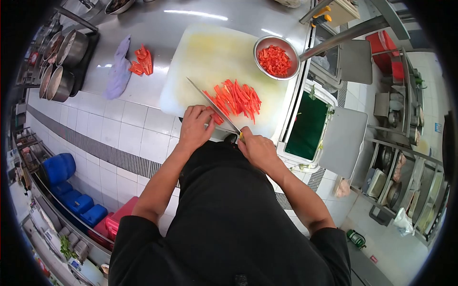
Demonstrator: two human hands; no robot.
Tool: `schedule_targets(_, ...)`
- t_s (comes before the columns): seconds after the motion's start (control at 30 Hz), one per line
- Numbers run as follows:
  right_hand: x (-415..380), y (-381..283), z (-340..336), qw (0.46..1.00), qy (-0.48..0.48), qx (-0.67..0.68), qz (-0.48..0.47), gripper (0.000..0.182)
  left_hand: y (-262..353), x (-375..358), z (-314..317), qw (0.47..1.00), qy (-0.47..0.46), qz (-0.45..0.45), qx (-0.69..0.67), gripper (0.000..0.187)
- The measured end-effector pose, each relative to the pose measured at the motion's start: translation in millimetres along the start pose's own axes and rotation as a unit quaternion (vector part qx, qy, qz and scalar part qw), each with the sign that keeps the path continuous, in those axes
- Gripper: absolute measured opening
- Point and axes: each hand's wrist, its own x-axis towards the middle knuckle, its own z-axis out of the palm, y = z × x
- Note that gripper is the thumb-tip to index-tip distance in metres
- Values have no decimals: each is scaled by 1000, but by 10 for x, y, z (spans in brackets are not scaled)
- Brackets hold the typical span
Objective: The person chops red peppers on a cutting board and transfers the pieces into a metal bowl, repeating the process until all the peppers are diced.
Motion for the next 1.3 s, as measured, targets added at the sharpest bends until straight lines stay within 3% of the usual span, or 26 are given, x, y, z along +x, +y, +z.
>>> schedule_targets(0.1,-17,-48,-115,1000,-6,-1,-7,29,-37,33,-1,1000,0,3,-12,21)
schedule_targets(0.27,-436,-38,-331,995,-78,-12,57,31,-54,71,36,1000,1,-8,-2,22)
schedule_targets(0.4,-463,95,-71,994,-76,-21,78,30,-50,82,33,1000,3,-6,-8,21)
schedule_targets(0.7,16,-2,-54,1000,0,3,-15,26,-56,31,29,1000,7,3,-10,18)
schedule_targets(0.9,-429,-35,-275,994,-90,-20,52,28,-95,30,76,1000,20,-5,-8,19)
schedule_targets(1.0,-407,72,-50,995,-76,-12,62,28,-84,27,92,999,29,-10,-14,18)
schedule_targets(1.17,114,-25,70,1000,13,-2,-22,27,-37,-16,31,1000,8,6,-9,18)
schedule_targets(1.3,215,-34,78,999,23,17,-41,31,-24,-14,15,1000,0,-1,-14,18)
